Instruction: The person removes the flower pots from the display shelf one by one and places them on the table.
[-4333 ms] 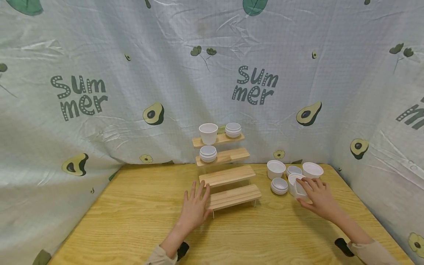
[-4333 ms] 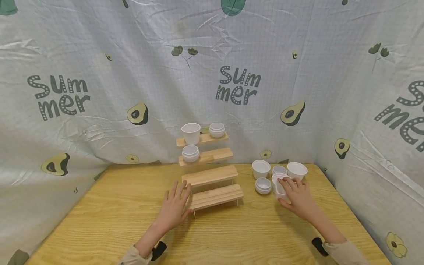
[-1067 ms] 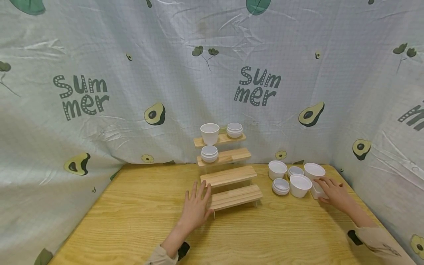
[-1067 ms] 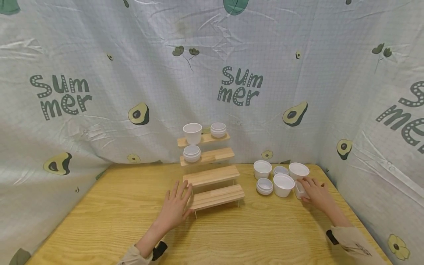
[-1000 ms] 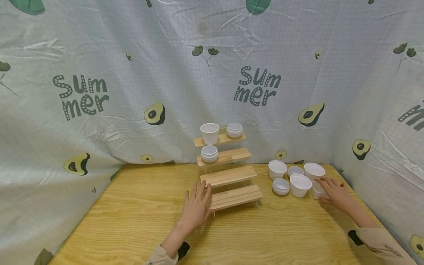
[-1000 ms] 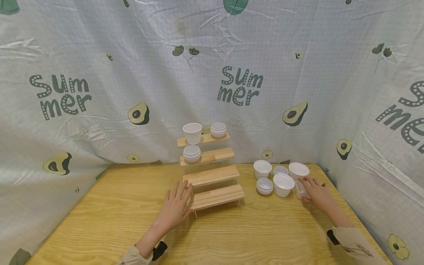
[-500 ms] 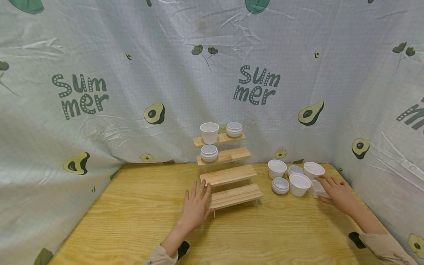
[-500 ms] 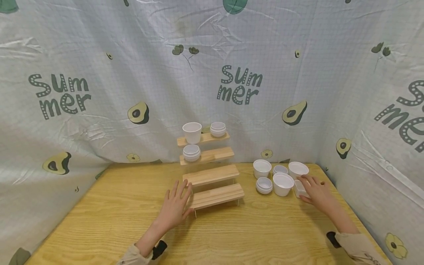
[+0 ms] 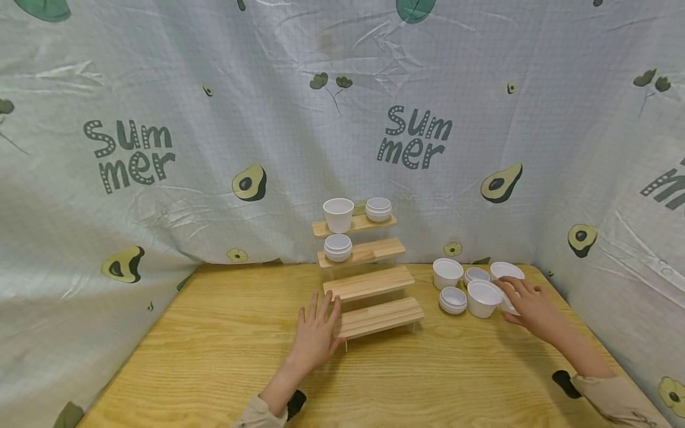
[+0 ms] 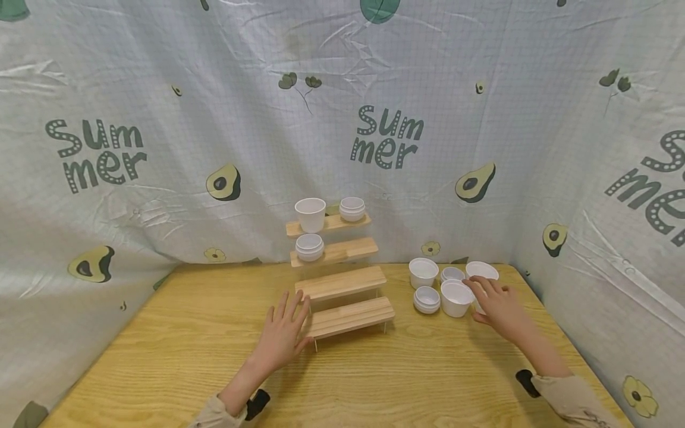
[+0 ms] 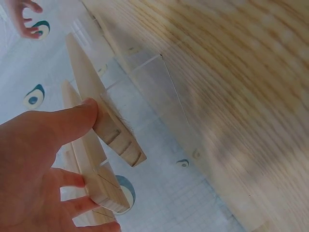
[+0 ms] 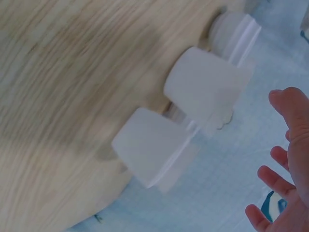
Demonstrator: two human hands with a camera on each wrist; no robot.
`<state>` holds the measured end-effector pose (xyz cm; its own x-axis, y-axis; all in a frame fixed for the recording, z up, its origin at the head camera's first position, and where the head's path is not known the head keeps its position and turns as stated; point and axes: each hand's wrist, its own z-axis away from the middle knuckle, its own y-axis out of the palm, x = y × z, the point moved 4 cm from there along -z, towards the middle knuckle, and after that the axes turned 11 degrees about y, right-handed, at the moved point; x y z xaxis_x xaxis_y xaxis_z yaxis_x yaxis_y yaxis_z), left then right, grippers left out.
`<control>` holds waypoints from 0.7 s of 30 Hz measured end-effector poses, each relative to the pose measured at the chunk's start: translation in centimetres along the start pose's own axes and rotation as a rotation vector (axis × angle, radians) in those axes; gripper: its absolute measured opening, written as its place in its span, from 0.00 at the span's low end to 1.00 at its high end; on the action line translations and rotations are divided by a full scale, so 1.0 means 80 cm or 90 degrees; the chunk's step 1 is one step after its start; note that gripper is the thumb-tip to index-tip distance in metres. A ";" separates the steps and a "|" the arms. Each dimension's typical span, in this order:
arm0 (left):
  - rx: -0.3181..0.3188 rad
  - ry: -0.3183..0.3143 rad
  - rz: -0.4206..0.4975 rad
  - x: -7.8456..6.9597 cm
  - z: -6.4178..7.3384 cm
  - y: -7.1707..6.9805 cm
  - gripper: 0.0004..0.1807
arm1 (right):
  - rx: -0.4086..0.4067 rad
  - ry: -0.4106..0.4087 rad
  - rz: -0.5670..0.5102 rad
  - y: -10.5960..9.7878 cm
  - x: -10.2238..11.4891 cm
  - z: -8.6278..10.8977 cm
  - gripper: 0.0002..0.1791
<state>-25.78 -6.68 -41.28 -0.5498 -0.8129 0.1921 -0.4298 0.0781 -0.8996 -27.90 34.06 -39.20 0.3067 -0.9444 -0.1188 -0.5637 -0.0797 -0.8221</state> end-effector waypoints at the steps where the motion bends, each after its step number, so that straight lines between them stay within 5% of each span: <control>1: 0.000 0.000 0.001 0.000 0.000 0.000 0.42 | -0.003 -0.003 -0.001 -0.001 0.003 -0.002 0.42; 7: -0.006 0.001 0.006 0.000 0.000 0.002 0.42 | -0.062 -0.046 -0.008 -0.007 0.024 -0.015 0.29; 13: -0.010 0.000 0.004 0.001 0.000 0.002 0.43 | -0.094 -0.069 -0.015 -0.008 0.051 -0.032 0.39; 21: 0.005 -0.004 0.013 0.002 0.001 0.005 0.42 | -0.091 -0.098 -0.064 -0.007 0.083 -0.055 0.36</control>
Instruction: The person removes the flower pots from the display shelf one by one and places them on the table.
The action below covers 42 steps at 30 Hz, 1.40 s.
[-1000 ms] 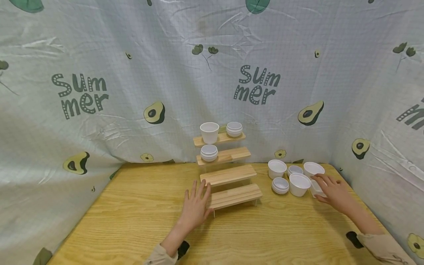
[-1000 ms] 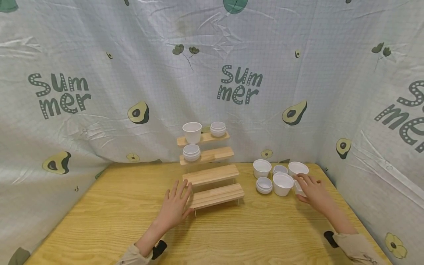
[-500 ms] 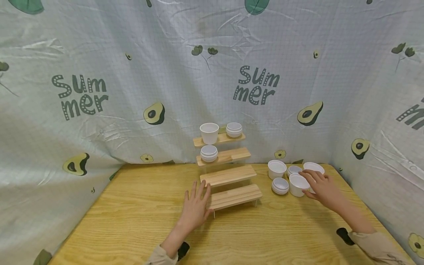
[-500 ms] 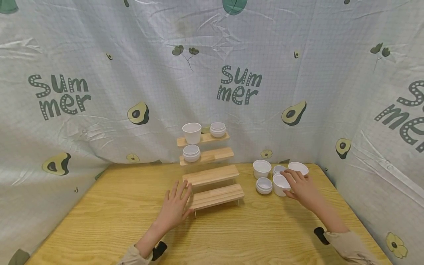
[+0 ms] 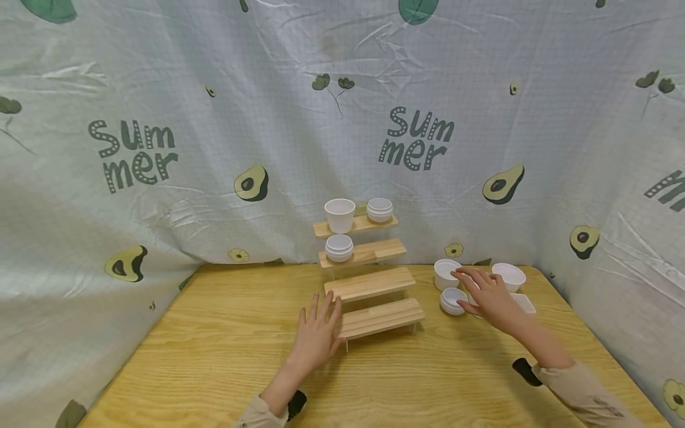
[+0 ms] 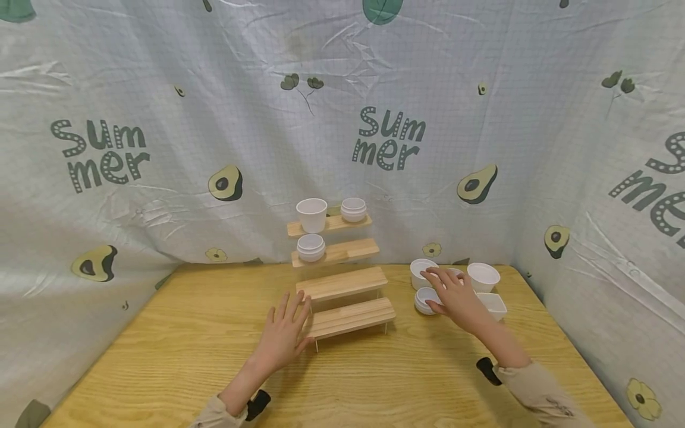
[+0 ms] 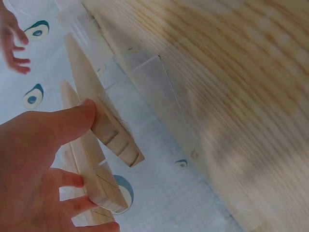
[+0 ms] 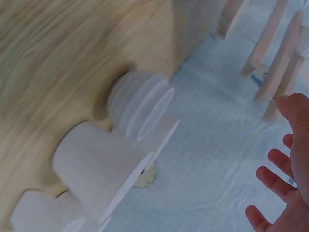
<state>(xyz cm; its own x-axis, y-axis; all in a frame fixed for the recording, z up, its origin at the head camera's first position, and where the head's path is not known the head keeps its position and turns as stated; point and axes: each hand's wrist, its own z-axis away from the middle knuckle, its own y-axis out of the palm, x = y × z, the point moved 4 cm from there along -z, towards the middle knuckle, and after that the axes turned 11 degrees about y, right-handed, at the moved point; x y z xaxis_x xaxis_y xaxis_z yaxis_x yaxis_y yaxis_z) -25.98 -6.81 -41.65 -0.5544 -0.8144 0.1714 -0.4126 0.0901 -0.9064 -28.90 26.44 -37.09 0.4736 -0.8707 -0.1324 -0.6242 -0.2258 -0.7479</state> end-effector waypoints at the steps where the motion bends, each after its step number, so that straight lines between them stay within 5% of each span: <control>1: 0.001 0.000 0.001 0.000 0.000 0.000 0.42 | 0.004 -0.001 -0.005 0.001 0.003 -0.003 0.34; 7: -0.003 0.002 0.000 -0.001 0.000 -0.001 0.42 | 0.006 -0.019 -0.015 0.005 0.022 -0.021 0.28; 15: -0.005 0.002 -0.001 -0.001 0.001 -0.002 0.43 | -0.043 -0.063 -0.003 0.010 0.050 -0.050 0.34; 25: -0.007 0.007 0.004 -0.001 0.001 -0.001 0.43 | -0.004 -0.085 -0.041 0.017 0.084 -0.077 0.29; 31: -0.007 0.003 0.008 -0.001 0.000 0.000 0.43 | -0.012 -0.099 -0.028 0.022 0.103 -0.095 0.37; 42: -0.006 0.002 0.004 -0.002 0.001 0.000 0.43 | -0.013 -0.083 -0.034 0.031 0.137 -0.138 0.33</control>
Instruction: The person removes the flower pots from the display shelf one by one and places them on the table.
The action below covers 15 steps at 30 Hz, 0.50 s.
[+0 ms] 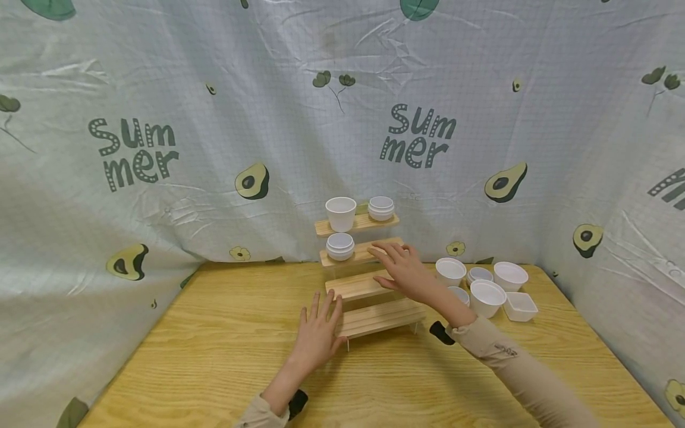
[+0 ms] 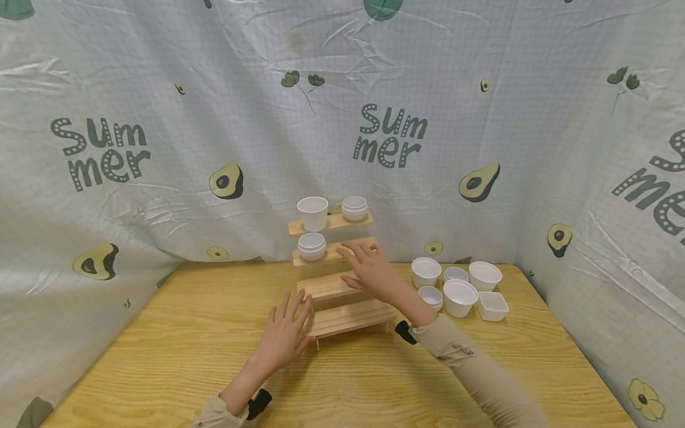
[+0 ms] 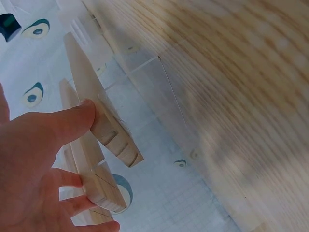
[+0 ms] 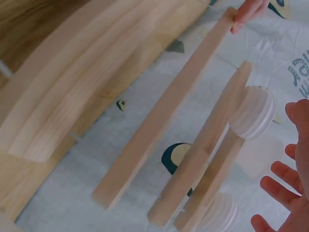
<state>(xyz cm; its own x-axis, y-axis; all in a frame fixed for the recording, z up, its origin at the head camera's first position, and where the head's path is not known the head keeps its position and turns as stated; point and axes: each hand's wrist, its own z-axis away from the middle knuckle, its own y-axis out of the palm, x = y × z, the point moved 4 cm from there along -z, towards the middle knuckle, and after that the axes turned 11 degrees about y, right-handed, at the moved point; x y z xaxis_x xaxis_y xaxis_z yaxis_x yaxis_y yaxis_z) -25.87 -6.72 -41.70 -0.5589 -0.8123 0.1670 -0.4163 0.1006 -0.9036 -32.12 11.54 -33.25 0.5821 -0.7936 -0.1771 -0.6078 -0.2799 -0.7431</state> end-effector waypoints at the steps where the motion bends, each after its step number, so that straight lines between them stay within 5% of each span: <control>1: 0.000 0.000 0.000 0.000 0.000 0.000 0.43 | -0.001 0.002 -0.005 0.002 0.001 -0.004 0.33; 15: 0.003 0.003 -0.006 0.000 0.000 0.000 0.43 | 0.023 0.015 -0.023 0.030 0.018 -0.048 0.31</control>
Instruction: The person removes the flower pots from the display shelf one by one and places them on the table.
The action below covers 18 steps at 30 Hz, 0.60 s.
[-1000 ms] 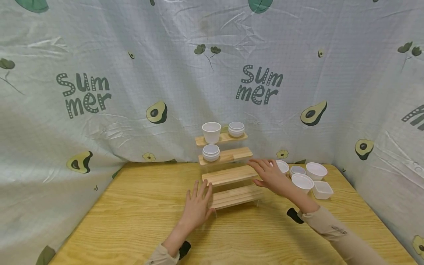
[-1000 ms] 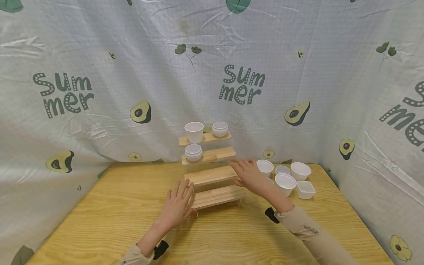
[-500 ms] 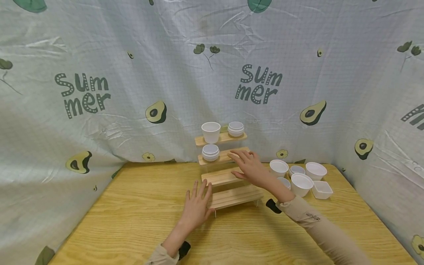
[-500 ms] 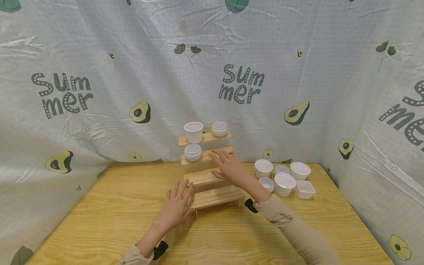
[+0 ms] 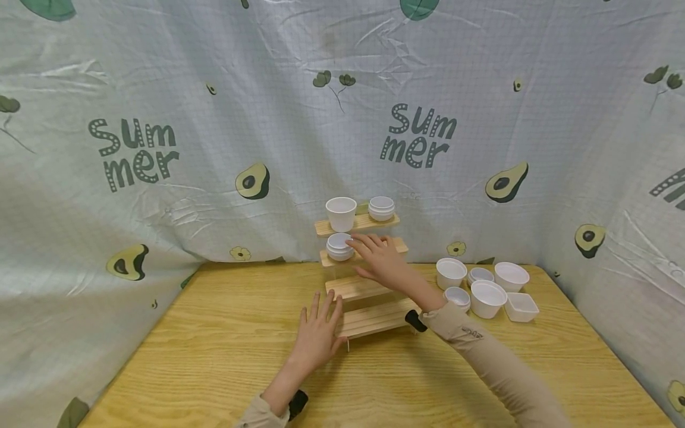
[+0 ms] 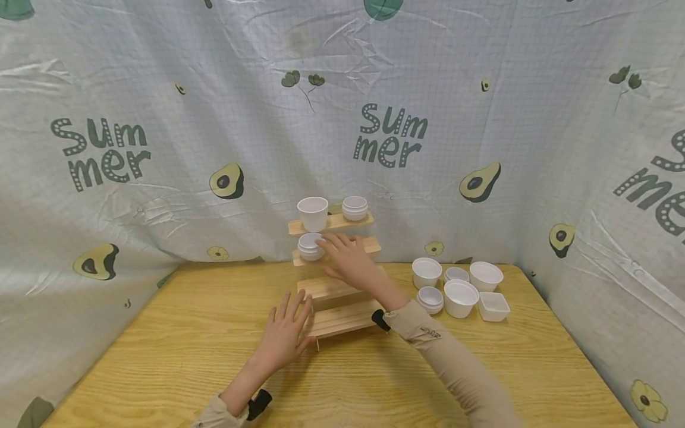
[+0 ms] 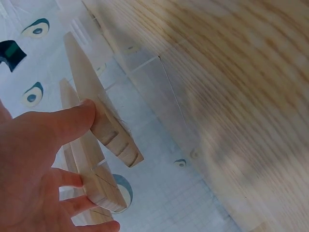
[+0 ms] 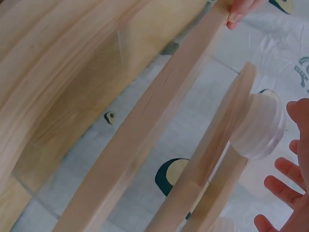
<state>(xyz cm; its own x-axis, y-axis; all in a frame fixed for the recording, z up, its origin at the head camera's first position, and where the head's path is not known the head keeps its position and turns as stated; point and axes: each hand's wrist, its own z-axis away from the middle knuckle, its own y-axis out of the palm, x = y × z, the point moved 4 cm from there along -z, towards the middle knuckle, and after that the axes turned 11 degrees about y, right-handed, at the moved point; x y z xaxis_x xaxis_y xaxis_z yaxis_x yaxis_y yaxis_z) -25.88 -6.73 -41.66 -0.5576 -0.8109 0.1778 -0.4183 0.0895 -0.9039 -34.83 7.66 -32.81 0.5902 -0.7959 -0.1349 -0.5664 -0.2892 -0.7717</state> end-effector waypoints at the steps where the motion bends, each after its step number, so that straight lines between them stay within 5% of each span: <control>1: -0.001 0.000 0.000 0.000 0.000 0.000 0.43 | 0.002 0.001 -0.004 0.003 0.001 -0.002 0.31; 18: -0.002 -0.001 -0.001 -0.002 -0.001 0.002 0.43 | 0.026 0.005 -0.004 0.027 0.018 -0.034 0.32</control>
<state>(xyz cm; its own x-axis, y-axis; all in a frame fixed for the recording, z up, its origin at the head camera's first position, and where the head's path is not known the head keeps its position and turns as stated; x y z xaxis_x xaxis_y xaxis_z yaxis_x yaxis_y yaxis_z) -25.92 -6.53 -41.77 -0.5556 -0.8119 0.1791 -0.4222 0.0899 -0.9020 -36.74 4.43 -32.99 0.5894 -0.7981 -0.1249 -0.5385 -0.2729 -0.7972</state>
